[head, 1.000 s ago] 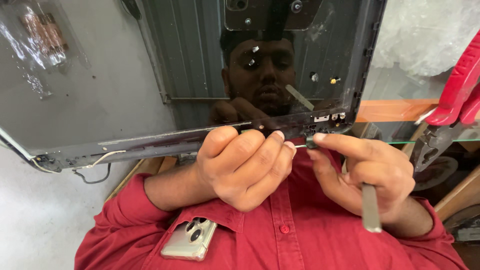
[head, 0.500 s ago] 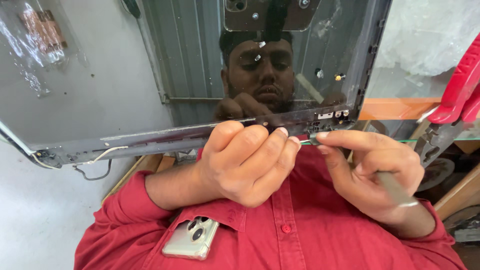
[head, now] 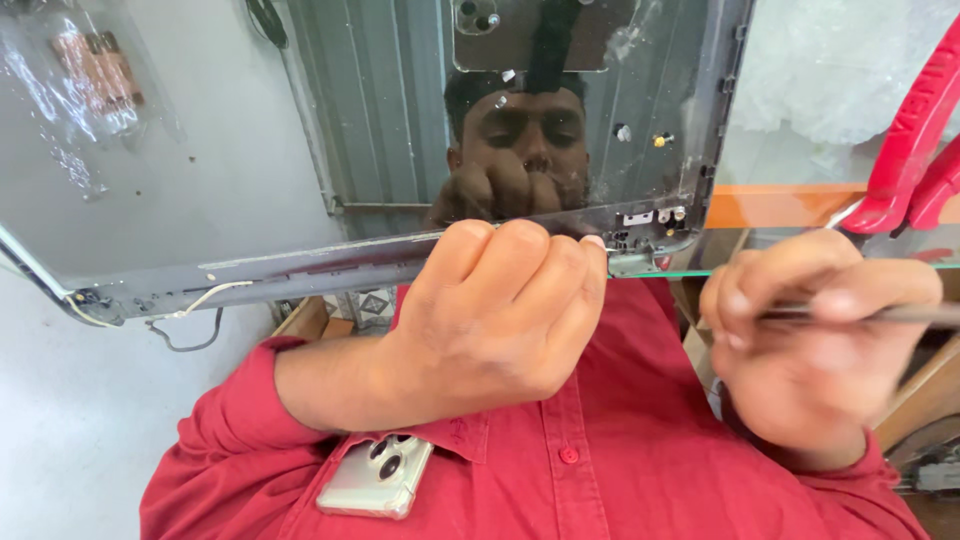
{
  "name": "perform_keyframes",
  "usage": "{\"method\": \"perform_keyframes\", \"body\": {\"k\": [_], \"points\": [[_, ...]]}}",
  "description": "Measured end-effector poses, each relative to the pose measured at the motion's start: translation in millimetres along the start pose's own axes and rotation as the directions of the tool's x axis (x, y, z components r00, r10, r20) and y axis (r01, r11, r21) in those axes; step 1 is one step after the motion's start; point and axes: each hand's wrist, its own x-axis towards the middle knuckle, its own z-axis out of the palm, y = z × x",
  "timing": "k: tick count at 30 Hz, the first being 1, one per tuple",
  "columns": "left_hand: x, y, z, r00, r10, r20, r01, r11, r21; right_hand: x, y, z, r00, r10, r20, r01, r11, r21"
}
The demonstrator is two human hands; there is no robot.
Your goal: The person wipes a black office chair with a red cloth, then retrieves a small packet and applies a white substance to the edge of a disassembled tablet screen. They use pliers and a metal tool to adjust or secure a small component on the screen's frame.
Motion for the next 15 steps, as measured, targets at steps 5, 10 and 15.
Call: {"method": "perform_keyframes", "body": {"k": [5, 10, 15], "points": [[3, 2, -3, 0.999, 0.007, 0.038, -0.007, 1.0, -0.005, -14, 8, -25, 0.983, -0.177, -0.051, 0.178, 0.983, 0.031], [5, 4, -2, 0.998, 0.005, 0.056, -0.005, 1.0, 0.003, 3, 35, -28, 0.8, -0.599, -0.014, 0.561, 0.757, -0.334], [7, 4, -3, 0.998, -0.013, 0.062, 0.014, 1.0, -0.015, 25, 45, -7, 0.768, -0.635, 0.085, 0.577, 0.627, -0.523]]}}
